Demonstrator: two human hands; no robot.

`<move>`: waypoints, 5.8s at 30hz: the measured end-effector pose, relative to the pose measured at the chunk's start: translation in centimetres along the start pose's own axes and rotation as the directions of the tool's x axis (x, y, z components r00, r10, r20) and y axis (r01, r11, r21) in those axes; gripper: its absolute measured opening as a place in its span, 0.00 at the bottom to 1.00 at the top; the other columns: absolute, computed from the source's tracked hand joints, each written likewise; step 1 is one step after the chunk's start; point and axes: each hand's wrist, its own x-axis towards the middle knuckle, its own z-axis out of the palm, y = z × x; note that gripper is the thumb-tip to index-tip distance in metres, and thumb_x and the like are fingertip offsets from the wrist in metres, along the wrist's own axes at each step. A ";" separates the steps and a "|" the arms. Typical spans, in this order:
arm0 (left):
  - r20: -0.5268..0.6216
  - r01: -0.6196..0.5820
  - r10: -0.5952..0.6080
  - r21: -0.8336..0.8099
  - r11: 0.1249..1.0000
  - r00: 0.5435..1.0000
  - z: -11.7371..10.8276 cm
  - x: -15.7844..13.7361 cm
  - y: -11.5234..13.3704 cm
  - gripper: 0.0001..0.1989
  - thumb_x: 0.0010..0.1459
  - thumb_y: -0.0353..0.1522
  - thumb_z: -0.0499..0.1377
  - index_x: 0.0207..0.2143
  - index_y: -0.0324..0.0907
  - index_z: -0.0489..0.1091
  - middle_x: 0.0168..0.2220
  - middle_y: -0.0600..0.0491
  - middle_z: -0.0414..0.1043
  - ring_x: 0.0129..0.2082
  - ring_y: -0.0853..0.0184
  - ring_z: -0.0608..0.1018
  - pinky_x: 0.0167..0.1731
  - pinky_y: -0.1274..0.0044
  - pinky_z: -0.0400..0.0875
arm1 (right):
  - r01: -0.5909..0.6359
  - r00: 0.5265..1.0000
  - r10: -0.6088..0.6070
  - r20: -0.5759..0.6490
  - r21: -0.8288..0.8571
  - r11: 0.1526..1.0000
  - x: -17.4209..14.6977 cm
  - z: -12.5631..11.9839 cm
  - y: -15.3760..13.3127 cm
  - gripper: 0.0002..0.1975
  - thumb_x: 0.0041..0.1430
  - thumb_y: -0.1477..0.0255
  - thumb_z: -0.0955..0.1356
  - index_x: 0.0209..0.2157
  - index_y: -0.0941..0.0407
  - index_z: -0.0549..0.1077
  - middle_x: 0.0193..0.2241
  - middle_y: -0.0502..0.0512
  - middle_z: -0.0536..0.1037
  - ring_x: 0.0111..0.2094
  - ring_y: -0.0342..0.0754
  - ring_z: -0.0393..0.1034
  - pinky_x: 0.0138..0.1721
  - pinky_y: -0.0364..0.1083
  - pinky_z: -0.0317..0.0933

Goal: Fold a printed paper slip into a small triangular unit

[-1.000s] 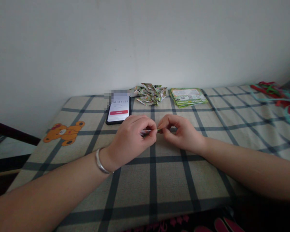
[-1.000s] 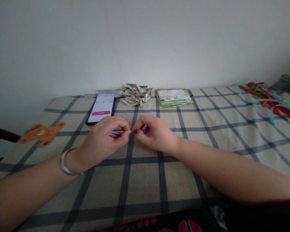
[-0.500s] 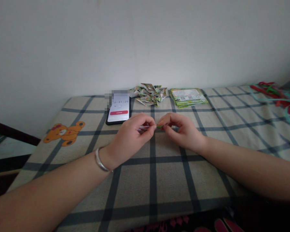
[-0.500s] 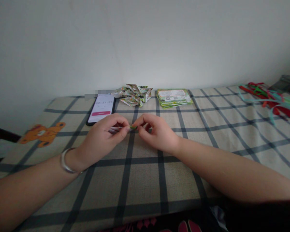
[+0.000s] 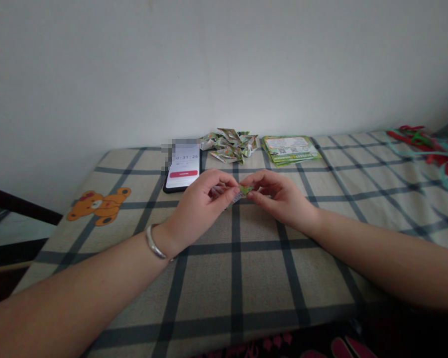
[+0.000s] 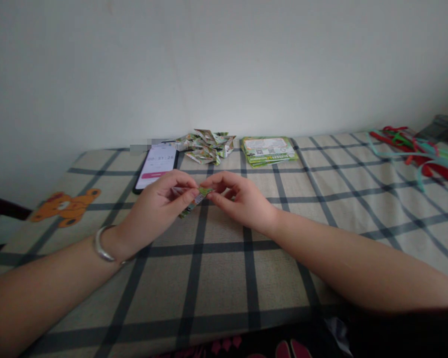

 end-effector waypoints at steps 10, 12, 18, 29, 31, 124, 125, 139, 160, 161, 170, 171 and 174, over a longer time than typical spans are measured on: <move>-0.010 -0.091 0.093 0.127 0.988 0.996 0.1 0.0 -0.1 0.07 0.60 0.26 0.57 0.41 0.42 0.68 0.40 0.53 0.70 0.38 0.70 0.75 0.38 0.76 0.72 | -0.047 0.993 0.048 -0.112 0.018 0.999 0.2 -0.1 0.1 0.07 0.57 0.70 0.69 0.38 0.55 0.73 0.30 0.49 0.77 0.29 0.41 0.70 0.29 0.42 0.63; 0.004 -0.137 0.139 0.196 0.971 0.990 0.1 0.0 0.0 0.10 0.59 0.25 0.58 0.44 0.42 0.68 0.43 0.52 0.70 0.44 0.68 0.74 0.44 0.74 0.72 | -0.062 0.989 0.068 -0.132 0.052 0.997 0.2 -0.2 0.2 0.07 0.57 0.69 0.69 0.38 0.55 0.72 0.29 0.49 0.76 0.28 0.41 0.70 0.29 0.43 0.63; 0.056 -0.181 0.172 0.283 0.942 0.983 -0.1 0.0 0.2 0.18 0.56 0.28 0.62 0.50 0.42 0.67 0.51 0.49 0.68 0.54 0.62 0.70 0.54 0.67 0.69 | -0.061 0.981 0.084 -0.173 0.131 0.990 0.4 -0.3 0.1 0.07 0.57 0.69 0.69 0.38 0.54 0.70 0.29 0.48 0.75 0.30 0.40 0.72 0.29 0.41 0.64; 0.089 -0.094 0.077 0.198 0.976 0.993 0.2 -0.1 -0.2 0.21 0.56 0.28 0.61 0.52 0.42 0.64 0.50 0.48 0.69 0.46 0.65 0.75 0.48 0.70 0.73 | -0.057 0.983 0.073 -0.169 0.095 0.994 0.5 -0.2 0.3 0.08 0.58 0.68 0.69 0.39 0.54 0.71 0.32 0.50 0.76 0.32 0.41 0.71 0.27 0.40 0.62; 0.104 -0.078 0.059 0.193 0.978 0.993 0.2 -0.2 -0.2 0.22 0.56 0.30 0.62 0.53 0.42 0.64 0.51 0.48 0.69 0.48 0.64 0.75 0.48 0.69 0.74 | -0.044 0.985 0.059 -0.160 0.095 0.994 0.5 -0.1 0.6 0.08 0.59 0.67 0.69 0.39 0.54 0.70 0.33 0.50 0.76 0.32 0.41 0.71 0.28 0.40 0.62; 0.195 -0.016 -0.061 0.370 0.929 0.979 0.1 -0.3 -0.5 0.10 0.57 0.32 0.60 0.42 0.39 0.69 0.41 0.50 0.74 0.43 0.63 0.76 0.46 0.68 0.71 | 0.301 0.953 -0.191 0.235 -0.677 0.672 -0.2 -2.4 0.0 0.08 0.59 0.75 0.66 0.41 0.58 0.75 0.33 0.55 0.79 0.29 0.42 0.71 0.30 0.41 0.62; 0.179 -0.015 -0.058 0.381 0.924 0.982 0.1 -0.3 -0.5 0.09 0.56 0.32 0.61 0.40 0.39 0.69 0.39 0.50 0.73 0.43 0.62 0.75 0.46 0.68 0.71 | 0.291 0.956 -0.188 0.223 -0.681 0.672 -0.1 -2.3 0.1 0.08 0.59 0.76 0.67 0.41 0.58 0.75 0.33 0.54 0.79 0.29 0.42 0.71 0.30 0.40 0.62; 0.172 0.006 -0.071 0.353 0.936 0.982 0.1 -0.1 -0.9 0.01 0.56 0.27 0.59 0.32 0.40 0.68 0.32 0.54 0.70 0.38 0.64 0.73 0.40 0.70 0.69 | 0.298 0.950 -0.141 0.279 -0.671 0.679 -0.2 -1.9 0.1 0.10 0.59 0.76 0.65 0.43 0.57 0.74 0.43 0.54 0.80 0.41 0.47 0.76 0.39 0.43 0.67; 0.374 -0.286 0.132 0.394 0.874 0.918 -1.4 0.1 -2.1 0.06 0.61 0.28 0.57 0.39 0.41 0.74 0.39 0.52 0.75 0.42 0.65 0.74 0.45 0.71 0.69 | 0.492 0.858 -0.260 0.443 -0.561 0.666 -0.4 -2.8 0.7 0.11 0.62 0.77 0.65 0.44 0.57 0.76 0.47 0.56 0.79 0.45 0.47 0.75 0.45 0.46 0.70; 0.383 -0.302 0.142 0.400 0.865 0.913 -1.4 0.1 -2.2 0.07 0.61 0.28 0.57 0.39 0.41 0.74 0.39 0.53 0.75 0.42 0.65 0.75 0.45 0.72 0.69 | 0.502 0.851 -0.264 0.453 -0.557 0.662 -0.4 -2.8 0.8 0.11 0.62 0.77 0.65 0.44 0.57 0.76 0.48 0.55 0.79 0.45 0.47 0.76 0.45 0.46 0.70; 0.451 -0.400 0.177 0.465 0.790 0.875 -1.9 0.3 -2.7 0.09 0.63 0.32 0.56 0.40 0.43 0.77 0.40 0.52 0.77 0.42 0.64 0.76 0.43 0.71 0.71 | 0.572 0.803 -0.295 0.518 -0.529 0.627 -0.4 -2.7 1.0 0.12 0.65 0.72 0.65 0.46 0.55 0.78 0.48 0.57 0.79 0.45 0.48 0.75 0.45 0.48 0.70; 0.453 -0.402 0.176 0.472 0.785 0.874 -1.9 0.3 -2.7 0.09 0.63 0.32 0.56 0.40 0.43 0.77 0.40 0.52 0.77 0.42 0.64 0.76 0.43 0.71 0.71 | 0.577 0.798 -0.291 0.527 -0.531 0.620 -0.4 -2.7 1.0 0.12 0.65 0.72 0.65 0.46 0.55 0.77 0.48 0.57 0.79 0.45 0.48 0.75 0.45 0.48 0.70; 0.455 -0.403 0.169 0.484 0.777 0.874 -1.9 0.3 -2.7 0.10 0.63 0.31 0.55 0.40 0.44 0.77 0.41 0.52 0.77 0.42 0.65 0.77 0.43 0.71 0.71 | 0.594 0.785 -0.275 0.556 -0.548 0.589 -0.3 -2.7 0.9 0.12 0.66 0.73 0.64 0.47 0.55 0.77 0.49 0.56 0.78 0.45 0.48 0.75 0.45 0.48 0.70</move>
